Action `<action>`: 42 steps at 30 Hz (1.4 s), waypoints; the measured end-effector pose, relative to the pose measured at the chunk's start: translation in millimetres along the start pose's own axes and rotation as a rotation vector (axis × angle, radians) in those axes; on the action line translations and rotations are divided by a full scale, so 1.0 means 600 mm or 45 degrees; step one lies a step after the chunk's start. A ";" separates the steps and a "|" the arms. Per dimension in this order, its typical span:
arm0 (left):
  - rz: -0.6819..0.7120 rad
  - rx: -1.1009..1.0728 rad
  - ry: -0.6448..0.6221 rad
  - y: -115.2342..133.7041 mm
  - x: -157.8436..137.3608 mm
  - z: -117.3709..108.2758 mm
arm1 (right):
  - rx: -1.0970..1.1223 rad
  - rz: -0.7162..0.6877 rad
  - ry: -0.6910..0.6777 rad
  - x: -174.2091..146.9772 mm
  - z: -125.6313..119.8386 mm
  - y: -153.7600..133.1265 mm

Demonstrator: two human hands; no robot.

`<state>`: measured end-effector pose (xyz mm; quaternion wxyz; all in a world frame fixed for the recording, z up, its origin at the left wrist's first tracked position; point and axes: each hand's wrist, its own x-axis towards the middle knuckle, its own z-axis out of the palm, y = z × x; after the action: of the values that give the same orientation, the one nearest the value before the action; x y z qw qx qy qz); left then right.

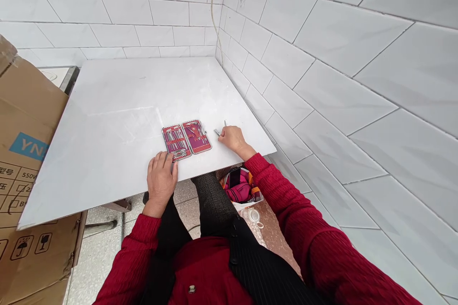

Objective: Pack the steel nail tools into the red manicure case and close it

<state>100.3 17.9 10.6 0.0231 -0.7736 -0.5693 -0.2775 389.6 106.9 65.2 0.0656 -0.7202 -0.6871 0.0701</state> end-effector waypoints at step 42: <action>-0.007 -0.020 -0.014 0.001 -0.004 -0.001 | 0.203 -0.132 -0.041 -0.030 0.029 -0.132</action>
<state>100.0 15.3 9.9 0.0134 -0.7737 -0.5693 -0.2778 307.6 92.5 63.7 0.1152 -0.6750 -0.7166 0.1328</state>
